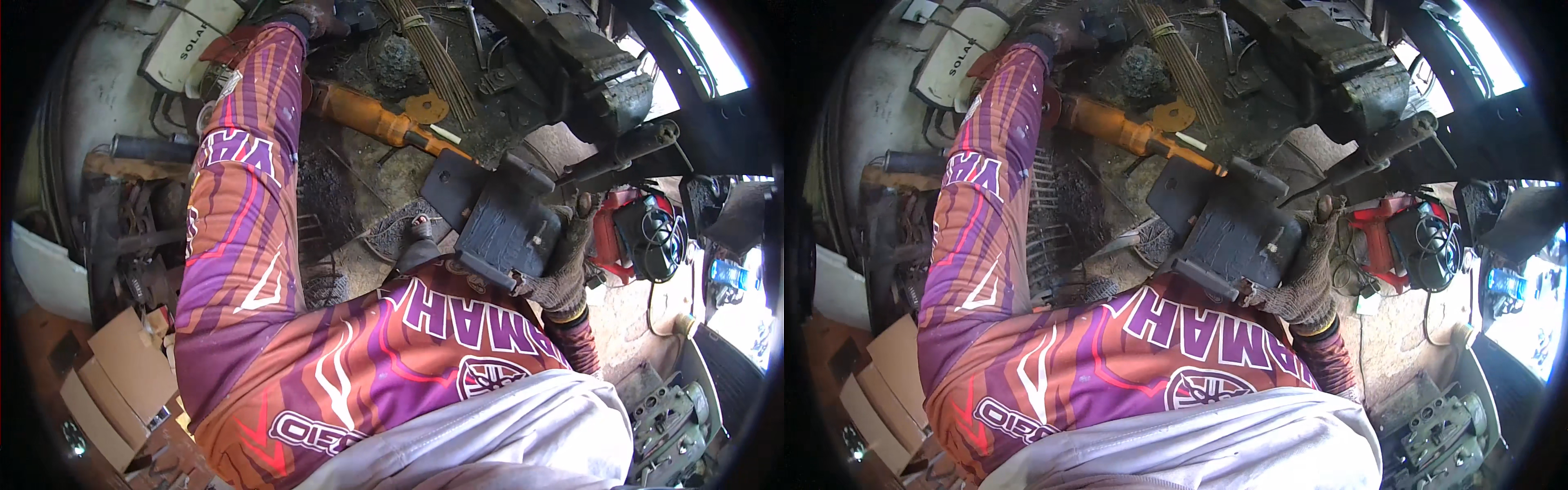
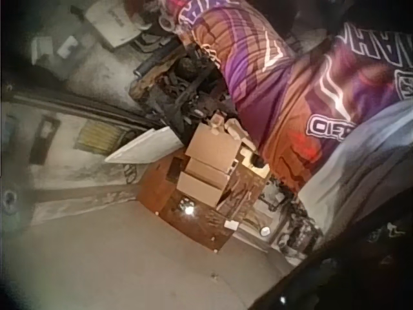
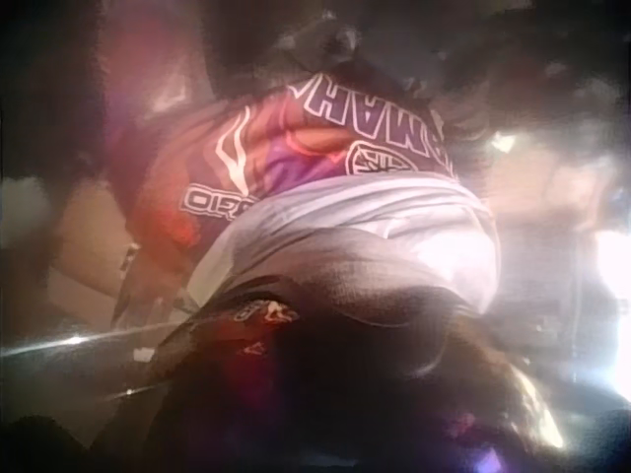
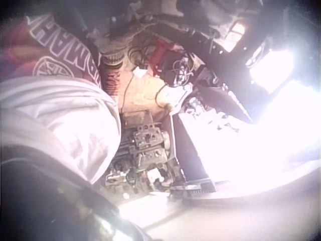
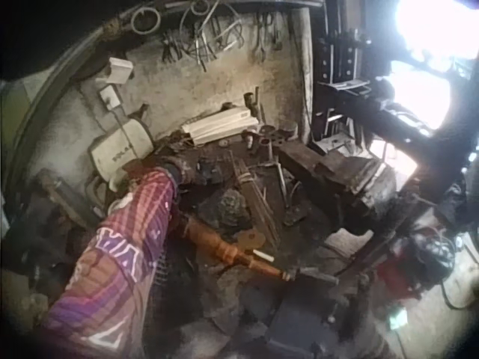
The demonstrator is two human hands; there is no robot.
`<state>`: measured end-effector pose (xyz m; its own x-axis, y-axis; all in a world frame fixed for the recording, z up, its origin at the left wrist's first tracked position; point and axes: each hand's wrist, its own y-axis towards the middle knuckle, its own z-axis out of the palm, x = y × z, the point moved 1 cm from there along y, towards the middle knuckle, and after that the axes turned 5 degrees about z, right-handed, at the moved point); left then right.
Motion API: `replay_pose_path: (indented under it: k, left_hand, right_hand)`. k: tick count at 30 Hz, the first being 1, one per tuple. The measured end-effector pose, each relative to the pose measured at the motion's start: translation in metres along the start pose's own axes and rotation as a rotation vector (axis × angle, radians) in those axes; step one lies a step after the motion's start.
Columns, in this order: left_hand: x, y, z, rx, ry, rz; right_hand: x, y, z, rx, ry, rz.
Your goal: The person marks a metal piece using a piece of chalk while holding the metal object by hand.
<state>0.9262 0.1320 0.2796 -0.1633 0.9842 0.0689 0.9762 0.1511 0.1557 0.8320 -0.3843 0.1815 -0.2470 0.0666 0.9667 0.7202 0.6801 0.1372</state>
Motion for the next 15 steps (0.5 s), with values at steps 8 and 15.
replay_pose_path:
  k: [8, 15]
  left_hand:
    - [-0.028, -0.014, 0.008, -0.034, -0.168, 0.066]
    - [-0.041, -0.032, 0.012, -0.051, -0.245, 0.076]
  right_hand:
    - [0.02, 0.016, 0.034, -0.091, -0.188, -0.007]
    - [0.013, 0.02, 0.028, -0.154, -0.274, -0.091]
